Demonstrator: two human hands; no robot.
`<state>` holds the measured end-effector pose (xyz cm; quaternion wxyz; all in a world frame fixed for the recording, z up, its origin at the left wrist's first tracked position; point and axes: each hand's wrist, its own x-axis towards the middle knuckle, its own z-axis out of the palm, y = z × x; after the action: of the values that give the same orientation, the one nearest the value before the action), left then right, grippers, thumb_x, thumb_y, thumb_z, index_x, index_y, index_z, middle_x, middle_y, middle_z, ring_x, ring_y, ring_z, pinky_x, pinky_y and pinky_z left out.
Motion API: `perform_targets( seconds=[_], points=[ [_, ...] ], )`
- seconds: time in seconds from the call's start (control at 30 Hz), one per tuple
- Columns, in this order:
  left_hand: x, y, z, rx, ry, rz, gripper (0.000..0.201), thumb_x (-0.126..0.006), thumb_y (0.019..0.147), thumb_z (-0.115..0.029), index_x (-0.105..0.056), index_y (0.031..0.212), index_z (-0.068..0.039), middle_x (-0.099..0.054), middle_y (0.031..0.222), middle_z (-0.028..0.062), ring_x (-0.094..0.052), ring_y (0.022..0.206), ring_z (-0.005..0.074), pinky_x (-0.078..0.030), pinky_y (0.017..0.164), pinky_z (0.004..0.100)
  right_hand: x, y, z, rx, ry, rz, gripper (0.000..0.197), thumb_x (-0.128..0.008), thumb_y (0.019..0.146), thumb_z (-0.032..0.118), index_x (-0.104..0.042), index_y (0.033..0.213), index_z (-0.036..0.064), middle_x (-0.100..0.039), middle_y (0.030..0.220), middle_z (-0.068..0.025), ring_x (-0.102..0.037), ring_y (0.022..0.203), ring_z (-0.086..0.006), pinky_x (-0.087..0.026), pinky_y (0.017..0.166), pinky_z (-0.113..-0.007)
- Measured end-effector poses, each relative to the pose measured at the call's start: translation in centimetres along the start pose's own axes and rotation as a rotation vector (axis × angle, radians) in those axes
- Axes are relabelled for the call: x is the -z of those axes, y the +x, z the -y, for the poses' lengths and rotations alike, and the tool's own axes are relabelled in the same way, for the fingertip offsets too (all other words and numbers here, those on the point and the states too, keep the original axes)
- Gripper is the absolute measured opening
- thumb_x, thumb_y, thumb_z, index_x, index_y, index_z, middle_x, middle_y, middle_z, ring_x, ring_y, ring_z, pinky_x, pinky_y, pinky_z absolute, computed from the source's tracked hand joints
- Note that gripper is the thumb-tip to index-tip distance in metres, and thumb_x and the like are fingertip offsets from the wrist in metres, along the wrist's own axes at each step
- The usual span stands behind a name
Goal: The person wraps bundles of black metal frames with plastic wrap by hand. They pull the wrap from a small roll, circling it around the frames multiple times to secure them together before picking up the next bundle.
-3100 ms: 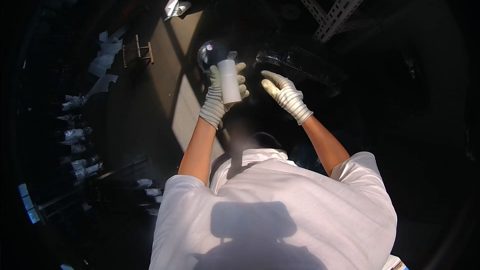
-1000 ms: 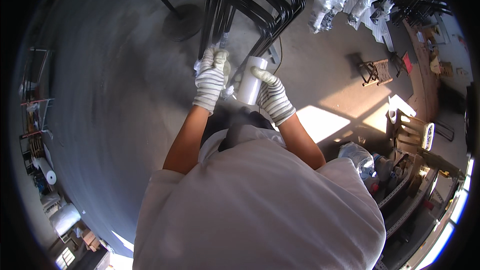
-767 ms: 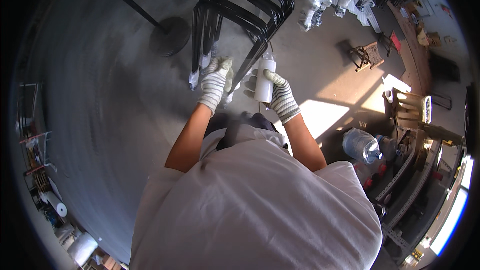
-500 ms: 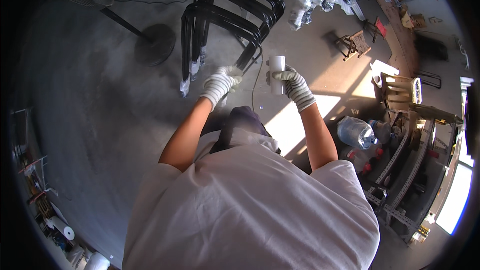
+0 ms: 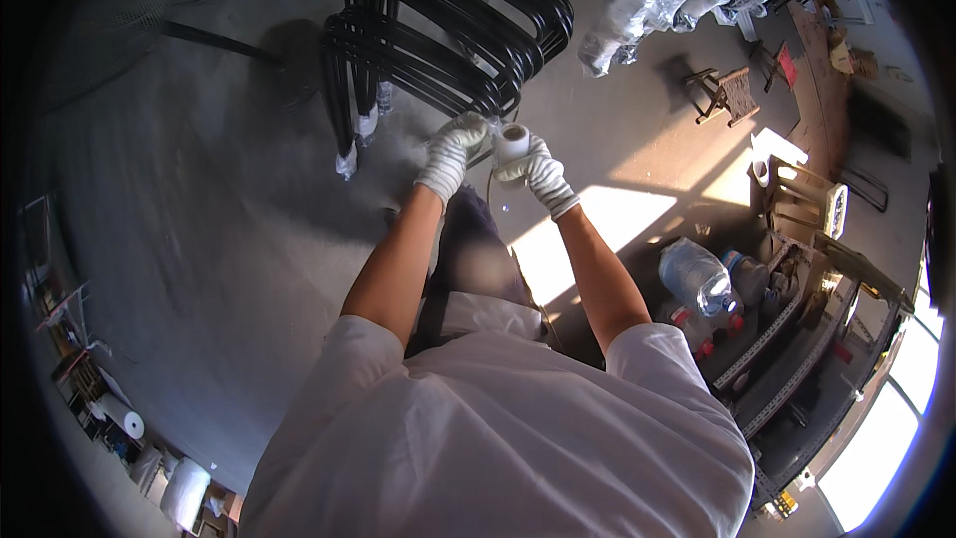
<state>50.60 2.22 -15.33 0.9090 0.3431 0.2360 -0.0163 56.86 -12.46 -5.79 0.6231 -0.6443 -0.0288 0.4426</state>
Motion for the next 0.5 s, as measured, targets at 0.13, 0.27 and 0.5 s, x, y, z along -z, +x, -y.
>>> perform_targets(
  seconds=[0.13, 0.27, 0.5],
  points=[
    [-3.7, -0.5, -3.2, -0.015, 0.103, -0.129, 0.010, -0.054, 0.079, -0.003, -0.061, 0.086, -0.004, -0.061, 0.083, 0.0036, -0.056, 0.074, 0.0138, -0.046, 0.073, 0.0256, 0.0, 0.5, -0.7, 0.101, 0.024, -0.047, 0.058, -0.077, 0.046, -0.002, -0.055, 0.099, 0.0056, -0.057, 0.080, 0.0013, -0.053, 0.072, -0.0109, -0.045, 0.067, -0.026],
    [-2.9, -2.5, -3.1, -0.063, 0.061, -0.082, 0.009, -0.053, 0.079, -0.003, -0.059, 0.085, -0.003, -0.062, 0.085, 0.0067, -0.058, 0.078, 0.0156, -0.047, 0.077, 0.0276, -1.0, -0.7, -1.7, 0.054, 0.151, 0.022, 0.057, -0.076, 0.048, -0.004, -0.053, 0.099, 0.0077, -0.056, 0.084, 0.0019, -0.052, 0.078, -0.0091, -0.045, 0.069, -0.025],
    [-1.5, -11.0, -3.6, -0.042, -0.279, -0.067, 0.013, -0.053, 0.076, -0.001, -0.057, 0.088, -0.002, -0.059, 0.094, 0.0126, -0.057, 0.086, 0.0221, -0.046, 0.081, 0.0340, -5.9, -6.4, -2.3, 0.186, 0.019, 0.047, 0.053, -0.077, 0.055, 0.003, -0.049, 0.099, 0.0068, -0.056, 0.092, -0.0013, -0.051, 0.086, -0.0110, -0.044, 0.074, -0.026]
  ],
)
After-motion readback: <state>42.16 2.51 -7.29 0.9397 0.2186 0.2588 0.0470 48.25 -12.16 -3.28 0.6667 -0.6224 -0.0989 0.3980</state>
